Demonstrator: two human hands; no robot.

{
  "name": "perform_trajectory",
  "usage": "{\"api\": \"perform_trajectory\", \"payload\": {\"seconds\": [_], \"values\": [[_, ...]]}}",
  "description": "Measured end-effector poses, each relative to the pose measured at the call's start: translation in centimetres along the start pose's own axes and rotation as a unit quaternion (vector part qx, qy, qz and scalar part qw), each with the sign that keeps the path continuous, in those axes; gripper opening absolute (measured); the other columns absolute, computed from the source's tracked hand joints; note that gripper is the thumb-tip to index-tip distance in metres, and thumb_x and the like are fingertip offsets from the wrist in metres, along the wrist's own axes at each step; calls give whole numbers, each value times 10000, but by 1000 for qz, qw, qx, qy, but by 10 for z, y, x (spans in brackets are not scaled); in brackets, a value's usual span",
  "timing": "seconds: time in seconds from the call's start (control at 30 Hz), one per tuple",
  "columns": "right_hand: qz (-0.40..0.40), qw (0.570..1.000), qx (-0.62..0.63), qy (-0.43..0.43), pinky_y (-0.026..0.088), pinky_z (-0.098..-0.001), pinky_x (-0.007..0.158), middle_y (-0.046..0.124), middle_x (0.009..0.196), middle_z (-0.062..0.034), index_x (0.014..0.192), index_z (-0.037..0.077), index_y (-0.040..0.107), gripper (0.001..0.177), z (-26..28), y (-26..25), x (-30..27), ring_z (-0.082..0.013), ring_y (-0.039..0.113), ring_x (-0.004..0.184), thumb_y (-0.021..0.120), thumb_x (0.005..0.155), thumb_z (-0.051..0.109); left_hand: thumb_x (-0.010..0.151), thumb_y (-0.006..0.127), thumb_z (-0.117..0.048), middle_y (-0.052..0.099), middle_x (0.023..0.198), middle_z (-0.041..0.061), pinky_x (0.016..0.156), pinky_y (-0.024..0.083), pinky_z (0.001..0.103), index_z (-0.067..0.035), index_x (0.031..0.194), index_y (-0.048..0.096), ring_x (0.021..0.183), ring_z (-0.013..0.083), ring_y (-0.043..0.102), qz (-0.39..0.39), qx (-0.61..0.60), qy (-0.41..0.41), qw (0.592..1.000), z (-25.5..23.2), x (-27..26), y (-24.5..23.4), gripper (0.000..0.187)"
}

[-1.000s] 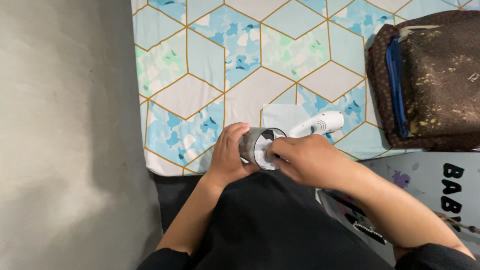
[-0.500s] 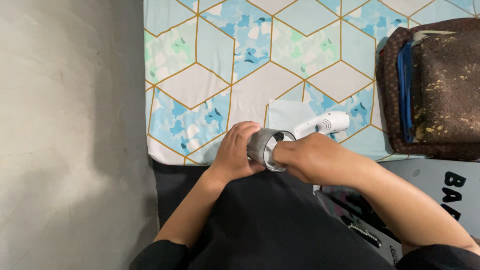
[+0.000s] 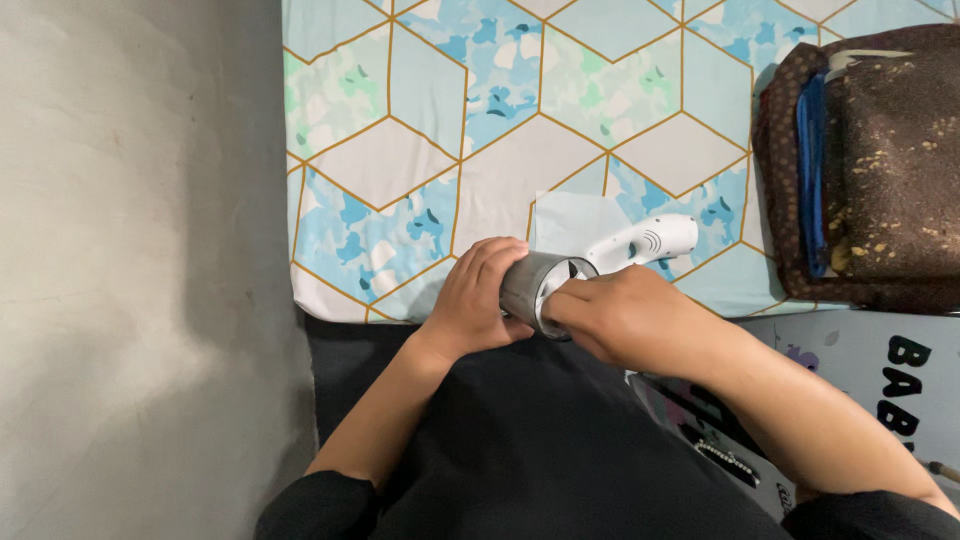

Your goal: The person cleans the internal components of a handheld vacuum cleaner using a white cloth, then takes a brush attachment from a box, attaches it to the vacuum, and vacuums the surface of a bed.

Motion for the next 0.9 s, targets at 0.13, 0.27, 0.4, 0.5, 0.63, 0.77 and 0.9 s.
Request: {"api": "perform_trajectory", "payload": {"seconds": [0.13, 0.27, 0.4, 0.5, 0.63, 0.77, 0.9], "values": [[-120, 990, -58, -41, 536, -385, 585, 658, 880, -38, 1068, 107, 652, 328, 20, -31, -6, -246, 692, 748, 774, 773, 180, 576, 971, -250, 548, 1370, 143, 1106, 479, 462, -54, 1362, 436, 1277, 368, 556, -11, -3, -4, 1000, 0, -2, -1, 971], [-167, 974, -144, -42, 541, -331, 606, 699, 1018, -21, 1123, 97, 690, 392, 29, -39, -7, -186, 688, 777, 799, 757, 185, 537, 954, -229, 553, 1368, 145, 1112, 467, 469, -64, 1367, 441, 1283, 374, 553, -9, -1, -22, 1000, 3, 0, -3, 990], [-153, 973, -170, -25, 541, -328, 596, 708, 1029, -18, 1112, 83, 705, 396, 25, -32, -7, -180, 675, 742, 820, 753, 204, 542, 949, -220, 562, 1365, 135, 1105, 464, 465, -73, 1382, 455, 1279, 362, 557, 8, 17, -39, 999, 3, 0, -4, 985], [-179, 971, -155, -40, 541, -338, 592, 740, 1041, -63, 1083, 52, 713, 372, 24, -31, -12, -206, 679, 717, 819, 758, 199, 536, 953, -235, 552, 1372, 137, 1106, 451, 468, -67, 1385, 454, 1283, 360, 548, 5, 17, -39, 999, -1, 1, -5, 999], [-229, 973, 4, 35, 561, -334, 667, 730, 1011, -91, 1115, 79, 709, 334, -6, -35, -23, -261, 703, 801, 804, 822, 205, 551, 954, -235, 555, 1372, 117, 1101, 445, 466, -80, 1381, 474, 1280, 342, 549, -16, 54, -35, 998, -6, 5, -11, 971], [-112, 935, 175, 286, 543, -354, 545, 722, 784, -68, 1106, 129, 762, 279, -71, 4, -32, -227, 654, 606, 796, 834, 186, 557, 952, -257, 551, 1383, 96, 1103, 436, 470, -87, 1384, 473, 1291, 317, 545, -47, 107, -17, 993, -12, 8, -17, 971], [-145, 985, -7, 92, 524, -394, 555, 682, 815, -79, 1014, 119, 760, 243, -31, -17, -16, -286, 667, 651, 780, 776, 163, 560, 951, -244, 550, 1381, 82, 1105, 441, 460, -91, 1374, 475, 1296, 302, 549, -57, 97, -11, 994, -11, 10, -21, 956]]}}
Point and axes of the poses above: each hand's wrist, its own x-axis towards the middle knuckle, its own y-axis out of the palm, z = x × y, the point moved 10 cm from there along x, towards the middle knuckle
